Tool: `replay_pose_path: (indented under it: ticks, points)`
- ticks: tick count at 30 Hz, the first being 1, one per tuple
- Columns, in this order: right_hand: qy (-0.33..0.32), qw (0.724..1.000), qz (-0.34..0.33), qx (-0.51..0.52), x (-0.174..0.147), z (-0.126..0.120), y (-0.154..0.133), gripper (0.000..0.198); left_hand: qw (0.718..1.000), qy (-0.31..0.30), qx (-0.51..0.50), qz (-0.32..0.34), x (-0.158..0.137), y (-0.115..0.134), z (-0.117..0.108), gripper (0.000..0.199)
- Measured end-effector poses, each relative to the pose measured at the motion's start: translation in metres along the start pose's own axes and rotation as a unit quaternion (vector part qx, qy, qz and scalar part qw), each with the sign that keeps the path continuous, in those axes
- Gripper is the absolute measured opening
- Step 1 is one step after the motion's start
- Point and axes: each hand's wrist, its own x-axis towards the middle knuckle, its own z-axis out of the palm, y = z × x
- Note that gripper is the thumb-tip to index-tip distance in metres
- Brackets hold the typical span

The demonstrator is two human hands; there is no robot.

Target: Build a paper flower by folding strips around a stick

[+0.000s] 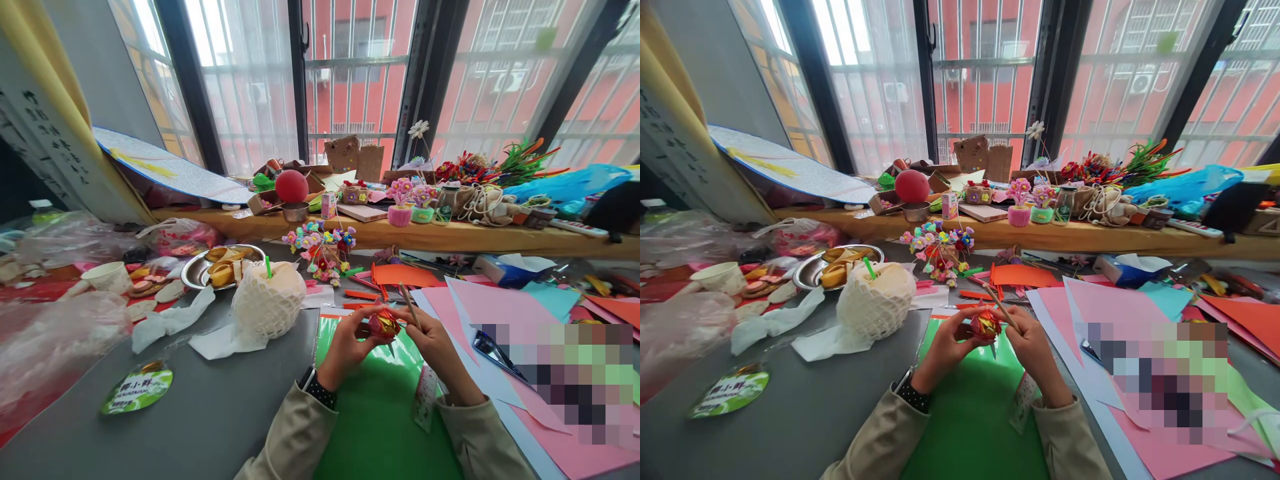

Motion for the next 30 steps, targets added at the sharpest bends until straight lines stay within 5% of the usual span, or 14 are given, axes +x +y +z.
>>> replay_pose_path:
  ticks: [8,20,26,30]
  points:
    - [0.047,0.999,0.017,-0.017,0.0,0.006,0.0,0.043,0.996,0.019,-0.082,-0.039,0.003,-0.001,0.001,0.049]
    - [0.007,1.0,0.002,0.02,0.001,-0.004,0.001,0.033,0.989,0.01,-0.144,-0.029,0.004,-0.004,0.001,0.055]
    - [0.074,0.997,0.021,-0.017,0.001,-0.008,-0.005,0.035,0.981,-0.052,-0.165,-0.088,0.005,0.001,-0.007,0.047]
    - [0.052,0.998,0.014,-0.043,0.003,-0.006,-0.001,0.028,0.978,-0.055,-0.178,-0.098,0.005,0.004,-0.009,0.048]
